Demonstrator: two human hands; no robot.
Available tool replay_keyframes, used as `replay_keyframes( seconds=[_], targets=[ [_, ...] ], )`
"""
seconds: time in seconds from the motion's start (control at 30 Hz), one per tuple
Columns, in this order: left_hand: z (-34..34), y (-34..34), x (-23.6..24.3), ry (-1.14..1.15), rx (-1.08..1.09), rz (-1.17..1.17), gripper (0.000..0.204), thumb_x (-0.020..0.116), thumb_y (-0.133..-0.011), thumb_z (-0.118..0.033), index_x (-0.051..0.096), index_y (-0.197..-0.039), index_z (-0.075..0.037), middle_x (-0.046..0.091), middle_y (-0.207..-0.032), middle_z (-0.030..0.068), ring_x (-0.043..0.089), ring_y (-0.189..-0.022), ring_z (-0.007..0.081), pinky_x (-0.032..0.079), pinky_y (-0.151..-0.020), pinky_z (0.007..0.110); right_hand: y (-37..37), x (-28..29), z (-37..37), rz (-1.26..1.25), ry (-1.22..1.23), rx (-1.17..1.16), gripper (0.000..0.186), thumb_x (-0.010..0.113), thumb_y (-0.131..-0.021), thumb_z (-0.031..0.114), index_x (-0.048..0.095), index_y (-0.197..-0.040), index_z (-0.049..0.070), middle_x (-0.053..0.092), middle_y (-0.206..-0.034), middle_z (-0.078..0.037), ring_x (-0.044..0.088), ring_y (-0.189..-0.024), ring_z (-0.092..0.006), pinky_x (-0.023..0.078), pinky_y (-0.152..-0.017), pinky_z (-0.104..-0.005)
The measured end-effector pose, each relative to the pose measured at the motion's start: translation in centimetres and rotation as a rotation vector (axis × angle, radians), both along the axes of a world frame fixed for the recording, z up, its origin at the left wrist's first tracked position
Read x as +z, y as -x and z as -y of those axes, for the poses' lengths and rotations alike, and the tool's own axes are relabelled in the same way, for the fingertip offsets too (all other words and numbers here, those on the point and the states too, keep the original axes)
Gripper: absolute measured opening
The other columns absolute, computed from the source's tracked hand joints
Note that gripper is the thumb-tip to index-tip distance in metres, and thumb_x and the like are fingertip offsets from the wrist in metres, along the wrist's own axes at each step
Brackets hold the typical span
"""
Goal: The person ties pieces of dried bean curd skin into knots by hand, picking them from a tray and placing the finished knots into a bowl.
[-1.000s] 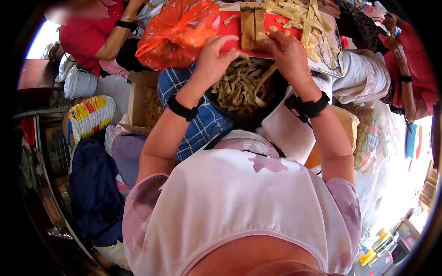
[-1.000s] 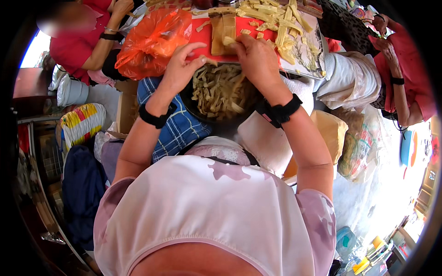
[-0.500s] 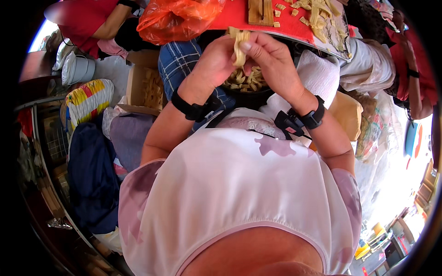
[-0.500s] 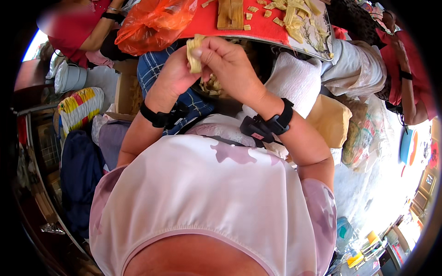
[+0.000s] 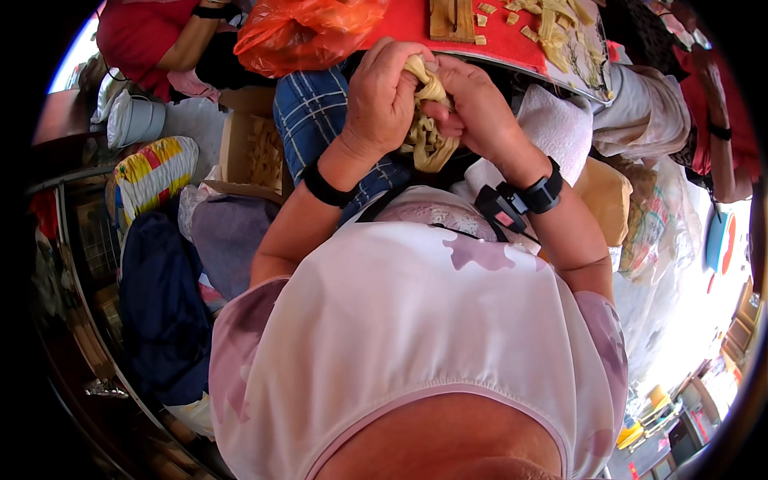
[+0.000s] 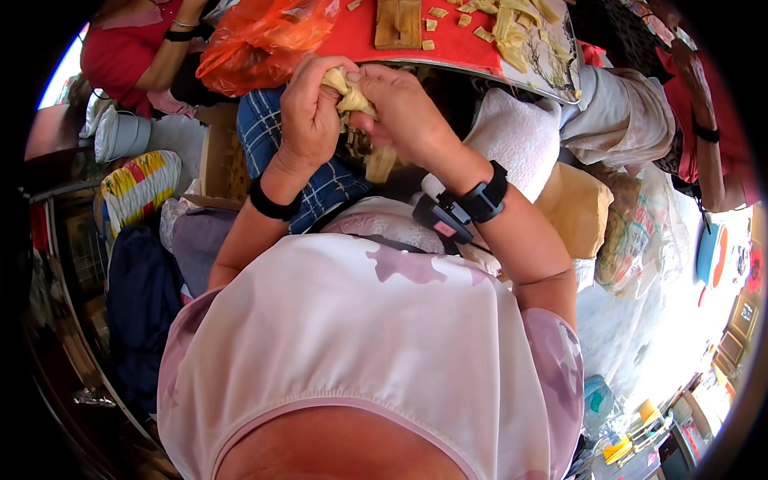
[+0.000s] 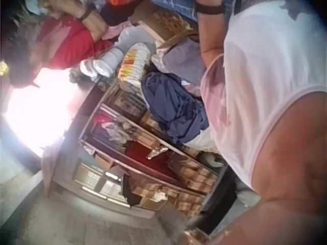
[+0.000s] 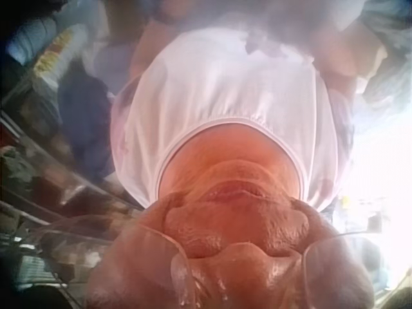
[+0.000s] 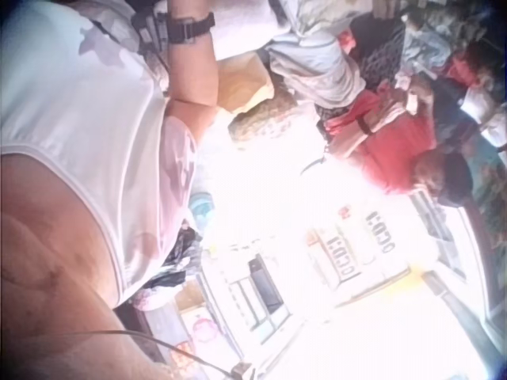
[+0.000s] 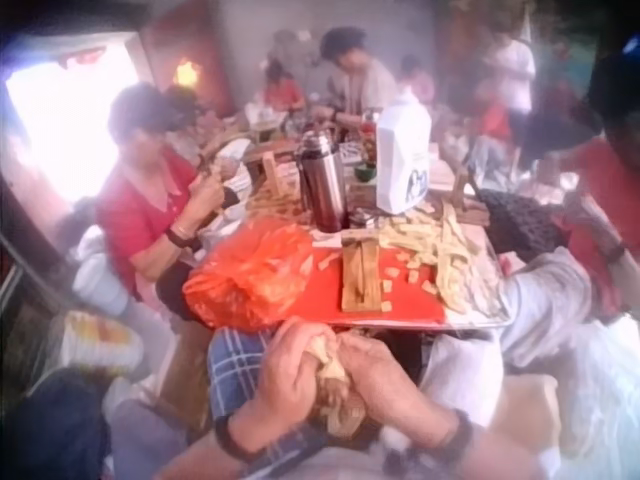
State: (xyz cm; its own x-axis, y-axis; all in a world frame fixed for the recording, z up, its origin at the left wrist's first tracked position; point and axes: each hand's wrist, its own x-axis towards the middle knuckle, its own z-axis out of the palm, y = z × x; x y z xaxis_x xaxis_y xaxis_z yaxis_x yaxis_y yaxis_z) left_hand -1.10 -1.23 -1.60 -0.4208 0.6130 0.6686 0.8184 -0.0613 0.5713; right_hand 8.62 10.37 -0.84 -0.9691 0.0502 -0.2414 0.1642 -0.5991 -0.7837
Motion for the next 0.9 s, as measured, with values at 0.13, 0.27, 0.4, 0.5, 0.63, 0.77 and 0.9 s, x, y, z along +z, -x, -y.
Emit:
replay_keyframes(
  seconds=[0.13,0.27,0.4,0.5,0.63,0.77,0.9],
  targets=[
    [0.3,0.5,-0.2,0.113,0.037,0.018,0.015,0.049,-0.079,0.001,0.054,-0.093,-0.003,0.055,-0.082,0.0099,0.056,-0.078,0.0259,0.044,-0.067,0.033,-1.2,-0.1,0.0,-0.342,-0.987,-0.245,0.023,0.050,-0.090,0.023,0.056,-0.090,0.001,0.057,-0.066,-0.007,0.052,-0.052,-0.0130,0.041,-0.049,-0.0277],
    [0.4,-0.4,1.0,0.023,-0.390,0.998,0.009,0.049,-0.085,-0.002,0.054,-0.092,-0.002,0.056,-0.086,0.0048,0.054,-0.079,0.0129,0.044,-0.071,0.027,-1.5,0.6,-1.2,-0.318,-0.959,-0.289,0.017,0.059,-0.085,0.016,0.062,-0.091,0.000,0.063,-0.074,-0.007,0.057,-0.066,-0.0103,0.044,-0.058,-0.0242],
    [-0.3,-0.2,0.0,-0.121,-0.348,0.873,0.009,0.049,-0.090,-0.009,0.054,-0.093,-0.001,0.057,-0.084,0.0023,0.054,-0.078,0.0079,0.044,-0.070,0.021,-2.1,1.6,-1.2,-0.242,-0.488,-0.189,0.018,0.061,-0.086,0.013,0.064,-0.098,0.001,0.063,-0.079,0.001,0.051,-0.068,-0.0015,0.040,-0.058,-0.0160],
    [0.1,0.4,-0.5,-0.036,-0.178,0.622,0.010,0.050,-0.091,-0.009,0.054,-0.095,-0.001,0.058,-0.079,0.0024,0.056,-0.073,0.0072,0.044,-0.066,0.019,-2.1,1.4,-0.9,-0.255,-0.438,-0.093,0.020,0.060,-0.086,0.012,0.064,-0.102,0.001,0.063,-0.082,0.000,0.050,-0.067,-0.0015,0.041,-0.058,-0.0155],
    [0.0,-1.1,0.1,-0.089,-0.254,0.725,0.006,0.054,-0.088,-0.005,0.054,-0.091,0.001,0.060,-0.076,0.0037,0.059,-0.070,0.0077,0.047,-0.063,0.019,-1.3,1.3,-1.3,-0.268,-0.545,-0.275,0.021,0.060,-0.086,0.012,0.063,-0.105,0.002,0.062,-0.075,0.000,0.049,-0.062,-0.0021,0.039,-0.055,-0.0157],
    [-0.2,-0.4,0.4,-0.129,-0.211,0.679,0.005,0.056,-0.087,-0.003,0.054,-0.089,0.001,0.061,-0.075,0.0039,0.059,-0.069,0.0077,0.048,-0.062,0.020,-1.5,1.6,-2.0,-0.146,-0.539,-0.205,0.028,0.051,-0.092,0.027,0.061,-0.105,0.004,0.055,-0.063,0.002,0.042,-0.053,-0.0024,0.032,-0.048,-0.0158],
    [0.2,1.5,1.0,-0.114,-0.165,0.520,0.004,0.057,-0.085,-0.002,0.054,-0.086,0.000,0.061,-0.073,0.0028,0.059,-0.066,0.0068,0.048,-0.061,0.020,-2.1,0.9,-4.3,0.028,-0.222,-0.284,0.044,0.033,-0.093,0.048,0.056,-0.091,0.010,0.039,-0.055,0.005,0.028,-0.047,-0.0033,0.019,-0.044,-0.0178]
  ],
)
